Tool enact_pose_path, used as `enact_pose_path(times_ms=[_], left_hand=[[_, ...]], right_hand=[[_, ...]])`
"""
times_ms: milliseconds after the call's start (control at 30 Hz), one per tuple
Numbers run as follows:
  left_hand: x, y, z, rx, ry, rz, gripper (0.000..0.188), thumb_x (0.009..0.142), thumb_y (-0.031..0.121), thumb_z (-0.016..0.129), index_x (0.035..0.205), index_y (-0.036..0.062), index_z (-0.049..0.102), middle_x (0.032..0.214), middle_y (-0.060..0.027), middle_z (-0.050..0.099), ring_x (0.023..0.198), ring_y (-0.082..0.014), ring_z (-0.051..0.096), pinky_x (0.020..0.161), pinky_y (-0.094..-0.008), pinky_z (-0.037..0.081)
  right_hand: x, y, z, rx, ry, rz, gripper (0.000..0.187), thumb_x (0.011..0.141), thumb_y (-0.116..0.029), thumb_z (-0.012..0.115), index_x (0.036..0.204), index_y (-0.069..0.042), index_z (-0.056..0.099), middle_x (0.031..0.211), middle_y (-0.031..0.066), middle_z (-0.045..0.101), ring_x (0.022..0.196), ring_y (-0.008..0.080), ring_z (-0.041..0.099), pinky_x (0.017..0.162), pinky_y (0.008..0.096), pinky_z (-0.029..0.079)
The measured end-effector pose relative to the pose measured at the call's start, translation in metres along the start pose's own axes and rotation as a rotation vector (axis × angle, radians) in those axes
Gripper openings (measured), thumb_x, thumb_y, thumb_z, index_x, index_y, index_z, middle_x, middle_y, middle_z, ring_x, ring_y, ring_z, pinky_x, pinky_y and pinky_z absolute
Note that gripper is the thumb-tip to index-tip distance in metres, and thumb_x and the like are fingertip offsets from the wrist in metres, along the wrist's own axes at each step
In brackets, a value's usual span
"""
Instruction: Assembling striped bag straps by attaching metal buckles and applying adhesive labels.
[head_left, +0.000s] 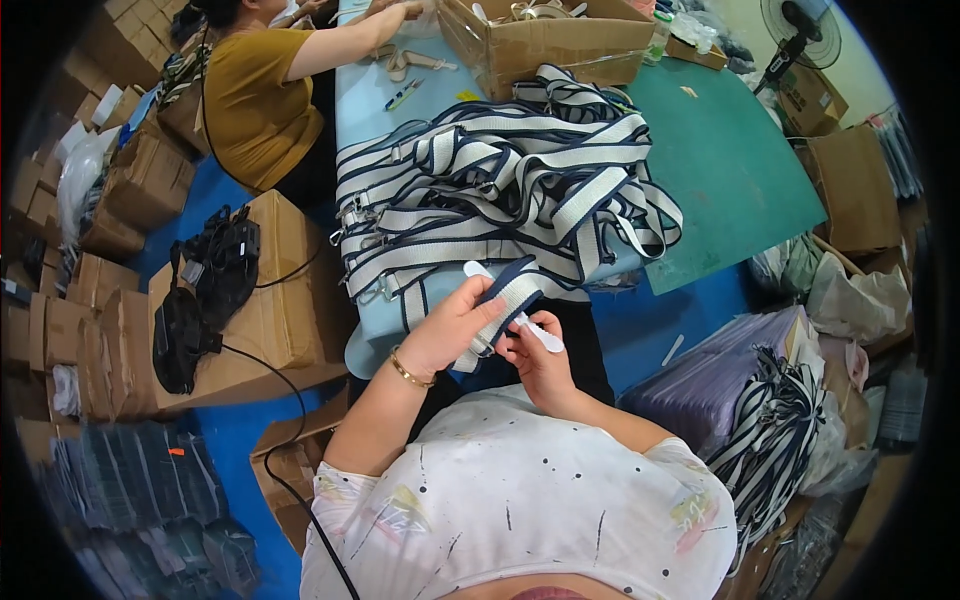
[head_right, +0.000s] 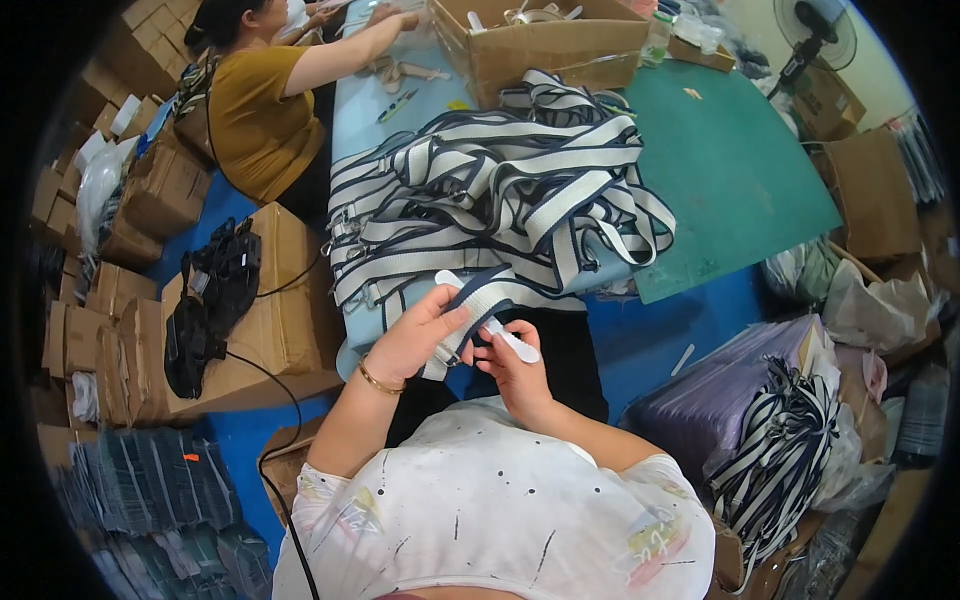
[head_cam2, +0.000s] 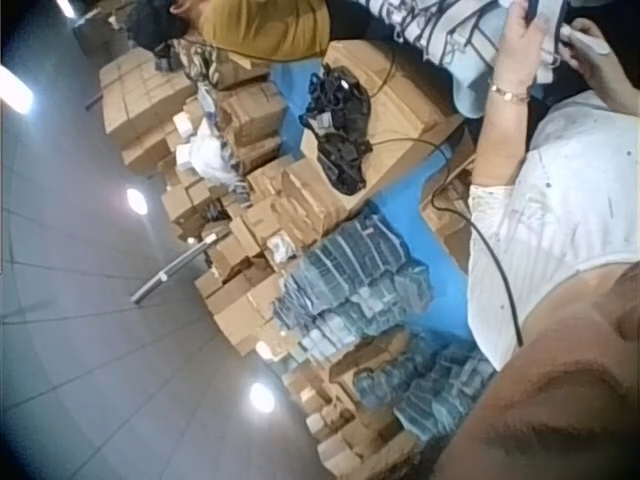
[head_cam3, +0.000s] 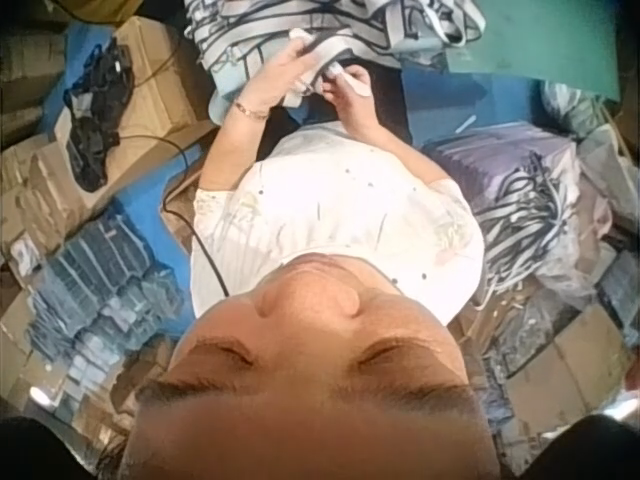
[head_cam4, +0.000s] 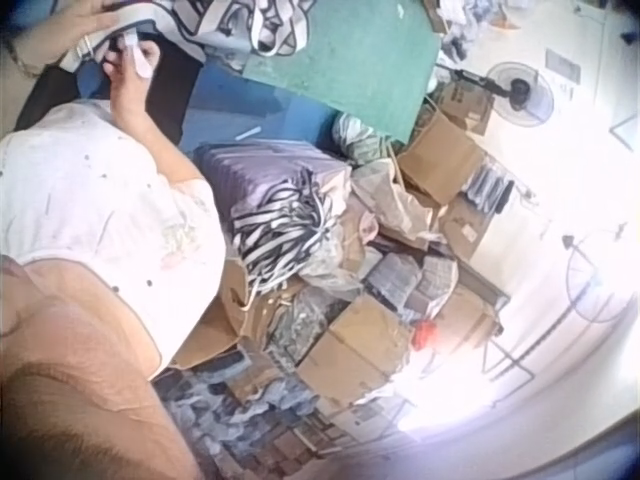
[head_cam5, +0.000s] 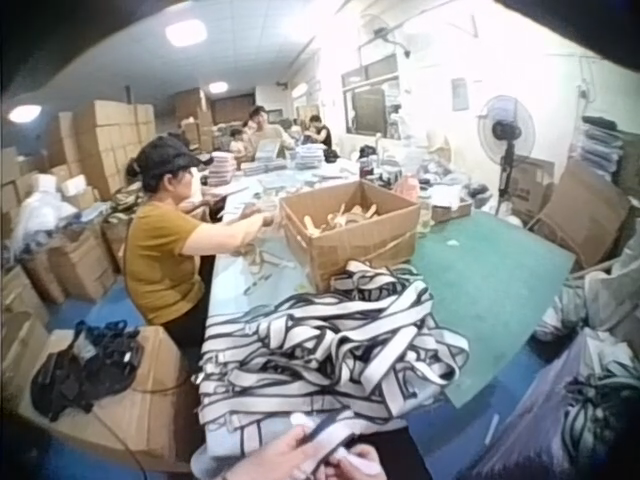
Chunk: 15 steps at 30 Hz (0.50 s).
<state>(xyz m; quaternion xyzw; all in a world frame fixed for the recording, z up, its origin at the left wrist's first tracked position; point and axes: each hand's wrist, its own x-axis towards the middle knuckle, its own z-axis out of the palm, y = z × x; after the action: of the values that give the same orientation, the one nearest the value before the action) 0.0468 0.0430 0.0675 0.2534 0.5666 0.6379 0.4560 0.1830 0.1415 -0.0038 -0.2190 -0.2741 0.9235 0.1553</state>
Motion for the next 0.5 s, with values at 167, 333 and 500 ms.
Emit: enact_pose_path(times_ms=[167,333,500], left_hand=[[-0.008,-0.01,0.003,-0.102,0.073,-0.039,0.021,0.096,0.018,0.051,0.107,0.0007,0.05,0.087,-0.0066,0.06,0.065,-0.0125,0.061,0.061,-0.0241,0.051],[-0.011,-0.025,0.001,-0.172,0.221,-0.041,0.03,0.091,0.013,0.059,0.109,-0.0035,0.042,0.085,-0.0103,0.061,0.064,-0.0136,0.062,0.059,-0.0224,0.05],[-0.014,-0.027,-0.003,-0.24,0.256,-0.106,0.037,0.087,0.012,0.063,0.11,-0.0037,0.039,0.084,-0.014,0.061,0.066,-0.0175,0.063,0.059,-0.0262,0.051]], right_hand=[[0.012,0.004,0.008,-0.064,-0.037,-0.098,0.022,0.093,-0.012,0.054,0.108,-0.013,0.038,0.091,0.0074,0.057,0.075,0.0163,0.061,0.064,0.0266,0.051],[0.01,0.008,0.002,-0.239,-0.066,-0.15,0.026,0.093,-0.01,0.054,0.11,-0.011,0.035,0.092,0.0085,0.057,0.075,0.0148,0.061,0.061,0.0245,0.05],[0.012,0.007,-0.005,-0.416,-0.129,-0.212,0.027,0.092,-0.011,0.055,0.109,-0.007,0.035,0.089,0.0088,0.059,0.076,0.013,0.061,0.061,0.0218,0.047]])
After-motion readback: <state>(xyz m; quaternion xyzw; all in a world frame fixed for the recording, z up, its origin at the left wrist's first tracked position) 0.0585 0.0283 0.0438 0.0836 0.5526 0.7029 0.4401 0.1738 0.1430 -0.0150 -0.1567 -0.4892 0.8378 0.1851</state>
